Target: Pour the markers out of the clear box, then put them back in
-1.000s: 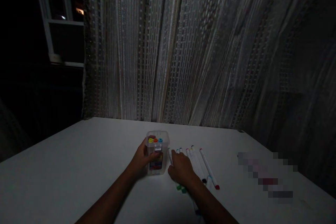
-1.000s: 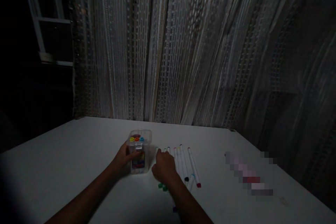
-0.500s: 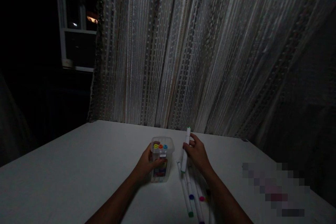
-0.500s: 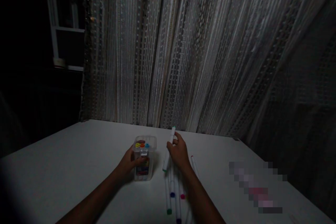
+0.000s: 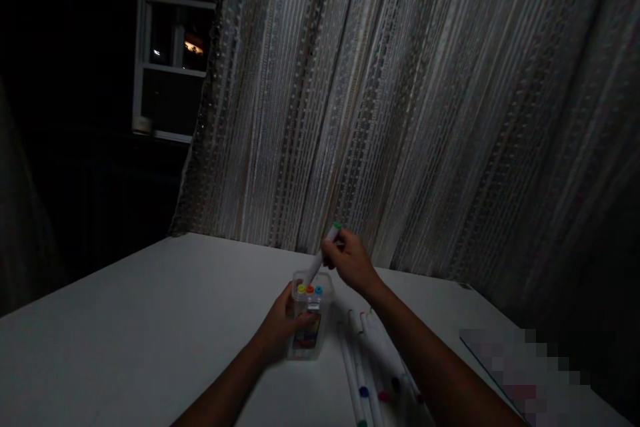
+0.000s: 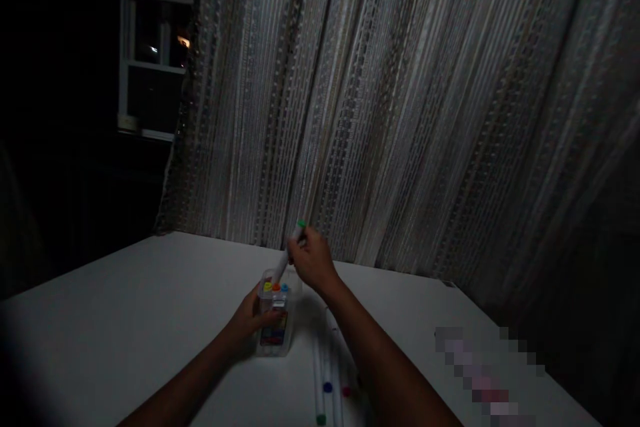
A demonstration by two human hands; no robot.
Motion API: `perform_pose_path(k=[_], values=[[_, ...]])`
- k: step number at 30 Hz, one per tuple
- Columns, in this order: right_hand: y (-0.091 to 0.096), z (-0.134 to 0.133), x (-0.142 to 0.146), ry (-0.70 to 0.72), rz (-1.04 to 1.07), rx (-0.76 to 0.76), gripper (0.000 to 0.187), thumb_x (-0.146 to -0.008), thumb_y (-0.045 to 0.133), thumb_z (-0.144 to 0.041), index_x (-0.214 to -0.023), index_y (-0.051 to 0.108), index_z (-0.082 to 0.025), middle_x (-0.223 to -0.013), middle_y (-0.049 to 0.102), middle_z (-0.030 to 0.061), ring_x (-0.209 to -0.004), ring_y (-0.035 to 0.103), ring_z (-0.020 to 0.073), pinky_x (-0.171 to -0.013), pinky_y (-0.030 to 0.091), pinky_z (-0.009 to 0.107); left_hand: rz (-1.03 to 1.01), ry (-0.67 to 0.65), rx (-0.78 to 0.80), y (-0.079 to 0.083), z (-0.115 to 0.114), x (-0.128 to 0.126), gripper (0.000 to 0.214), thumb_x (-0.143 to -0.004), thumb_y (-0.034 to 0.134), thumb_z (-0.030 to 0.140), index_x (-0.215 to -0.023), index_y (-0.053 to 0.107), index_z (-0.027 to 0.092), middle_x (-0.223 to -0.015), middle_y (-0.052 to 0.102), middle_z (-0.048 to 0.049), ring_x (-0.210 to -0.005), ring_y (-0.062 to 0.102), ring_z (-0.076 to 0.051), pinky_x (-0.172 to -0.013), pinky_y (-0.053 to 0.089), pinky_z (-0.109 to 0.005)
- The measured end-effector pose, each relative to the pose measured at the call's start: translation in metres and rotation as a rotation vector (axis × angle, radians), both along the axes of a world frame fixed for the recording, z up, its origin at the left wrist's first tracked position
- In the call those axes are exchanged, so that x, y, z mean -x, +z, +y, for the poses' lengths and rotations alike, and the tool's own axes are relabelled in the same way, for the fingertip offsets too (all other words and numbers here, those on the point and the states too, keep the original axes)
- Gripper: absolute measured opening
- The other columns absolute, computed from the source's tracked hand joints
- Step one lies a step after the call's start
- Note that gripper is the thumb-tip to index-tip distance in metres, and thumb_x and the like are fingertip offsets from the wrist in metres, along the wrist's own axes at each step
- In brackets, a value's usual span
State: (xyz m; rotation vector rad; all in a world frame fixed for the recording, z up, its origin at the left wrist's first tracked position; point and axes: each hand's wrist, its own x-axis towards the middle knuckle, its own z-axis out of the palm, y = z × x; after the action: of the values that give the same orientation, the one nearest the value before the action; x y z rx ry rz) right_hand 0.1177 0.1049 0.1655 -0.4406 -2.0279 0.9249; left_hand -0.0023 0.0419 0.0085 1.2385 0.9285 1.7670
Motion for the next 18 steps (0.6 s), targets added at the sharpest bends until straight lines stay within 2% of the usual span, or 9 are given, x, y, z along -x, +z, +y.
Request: perform_pose_path(k=[2, 4, 11, 15, 18], values=[[-0.008, -0.004, 0.013, -0.032, -0.130, -0.057, 0.006, -0.074, 0.053, -0.020, -0.071, 0.048, -0.019, -0.059, 0.055, -0.0033, -0.051, 0.053, 0.0101, -0.047, 0.041, 0.020, 0.005, -0.010, -0.019, 0.000, 0.001, 0.000, 0.058, -0.064, 0.079, 0.033, -0.113, 0.052, 0.017, -0.102, 0.068, -0.0085, -0.092, 0.065, -0.024, -0.080, 0.050, -0.033], [-0.015, -0.008, 0.021, -0.069, -0.232, -0.127, 0.007, -0.071, 0.054, -0.014, -0.071, 0.049, -0.019, -0.062, 0.056, -0.0035, -0.055, 0.053, 0.0099, -0.051, 0.040, 0.020, 0.014, -0.004, -0.031, -0.002, 0.002, 0.002, 0.059, -0.063, 0.080, 0.034, -0.113, 0.053, 0.017, -0.100, 0.068, -0.0078, -0.090, 0.064, -0.023, -0.079, 0.050, -0.032], [-0.014, -0.010, 0.023, -0.055, -0.518, -0.205, 0.020, -0.080, 0.054, -0.021, -0.061, 0.056, -0.015, -0.056, 0.054, -0.0016, -0.057, 0.052, 0.0113, -0.054, 0.034, 0.021, 0.039, 0.009, -0.038, -0.006, 0.006, 0.006, 0.060, -0.063, 0.079, 0.034, -0.114, 0.052, 0.016, -0.101, 0.067, -0.0085, -0.090, 0.063, -0.023, -0.080, 0.049, -0.033], [-0.015, -0.010, 0.023, -0.058, -0.636, -0.317, 0.003, -0.072, 0.063, -0.015, -0.072, 0.065, -0.014, -0.065, 0.061, -0.0002, -0.063, 0.054, 0.0118, -0.058, 0.034, 0.021, 0.053, 0.020, -0.035, -0.003, 0.004, 0.006, 0.059, -0.063, 0.079, 0.033, -0.112, 0.051, 0.016, -0.097, 0.067, -0.0073, -0.089, 0.062, -0.023, -0.078, 0.048, -0.032], [-0.018, -0.012, 0.023, -0.101, -0.665, -0.402, 0.016, -0.070, 0.065, -0.015, -0.085, 0.069, -0.013, -0.076, 0.066, 0.0025, -0.070, 0.057, 0.0132, -0.061, 0.035, 0.022, 0.060, 0.017, -0.041, -0.003, 0.004, 0.006, 0.058, -0.062, 0.079, 0.031, -0.111, 0.052, 0.016, -0.095, 0.067, -0.0064, -0.088, 0.062, -0.023, -0.077, 0.048, -0.031]])
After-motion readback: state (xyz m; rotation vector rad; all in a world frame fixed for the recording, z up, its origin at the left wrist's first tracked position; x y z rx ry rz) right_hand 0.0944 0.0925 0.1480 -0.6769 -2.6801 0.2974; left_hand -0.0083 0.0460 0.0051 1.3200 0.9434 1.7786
